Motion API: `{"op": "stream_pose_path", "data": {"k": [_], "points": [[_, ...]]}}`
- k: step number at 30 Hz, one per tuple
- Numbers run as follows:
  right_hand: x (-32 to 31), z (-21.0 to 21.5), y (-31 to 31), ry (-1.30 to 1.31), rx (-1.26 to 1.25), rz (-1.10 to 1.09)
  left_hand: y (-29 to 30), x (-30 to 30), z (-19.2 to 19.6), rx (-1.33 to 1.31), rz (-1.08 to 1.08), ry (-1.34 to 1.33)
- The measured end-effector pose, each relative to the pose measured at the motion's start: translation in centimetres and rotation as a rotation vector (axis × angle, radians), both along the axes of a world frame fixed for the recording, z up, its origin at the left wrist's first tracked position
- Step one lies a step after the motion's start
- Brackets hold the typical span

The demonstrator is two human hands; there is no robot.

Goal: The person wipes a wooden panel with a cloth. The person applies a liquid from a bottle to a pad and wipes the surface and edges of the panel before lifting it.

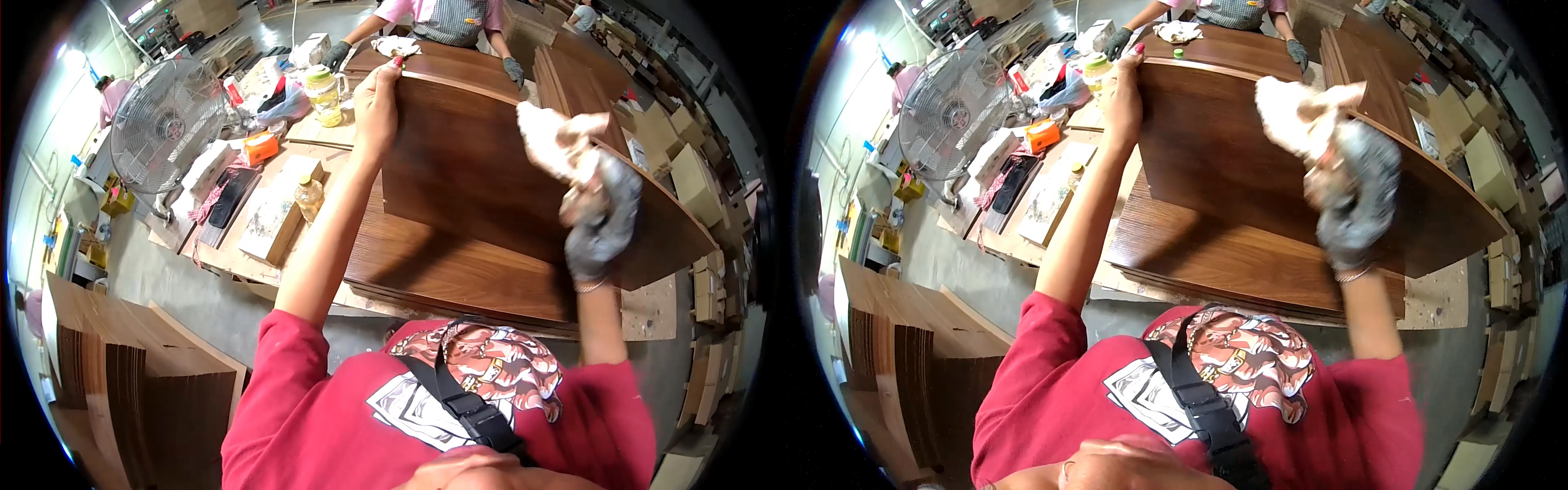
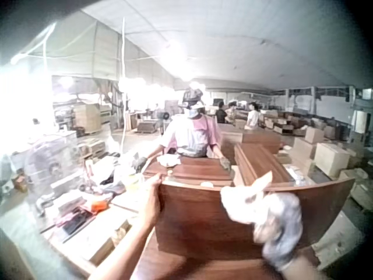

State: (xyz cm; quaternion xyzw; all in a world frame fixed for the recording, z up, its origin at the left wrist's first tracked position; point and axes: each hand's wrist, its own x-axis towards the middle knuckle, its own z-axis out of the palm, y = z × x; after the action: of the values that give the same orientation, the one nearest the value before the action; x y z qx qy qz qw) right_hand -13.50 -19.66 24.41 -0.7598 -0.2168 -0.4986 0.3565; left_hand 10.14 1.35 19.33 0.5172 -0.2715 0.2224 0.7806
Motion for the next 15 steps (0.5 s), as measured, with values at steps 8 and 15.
{"op": "stream_pose_path", "data": {"k": [8, 15], "points": [[1.3, -15.4, 6.6, 0.890, -0.605, 0.395, -0.2, -0.6, 0.9, -0.036, -0.105, 0.121], [1.8, -16.5, 4.7, 0.764, -0.803, 0.272, -0.6, -1.5, 1.3, -0.078, -0.112, 0.075]]}}
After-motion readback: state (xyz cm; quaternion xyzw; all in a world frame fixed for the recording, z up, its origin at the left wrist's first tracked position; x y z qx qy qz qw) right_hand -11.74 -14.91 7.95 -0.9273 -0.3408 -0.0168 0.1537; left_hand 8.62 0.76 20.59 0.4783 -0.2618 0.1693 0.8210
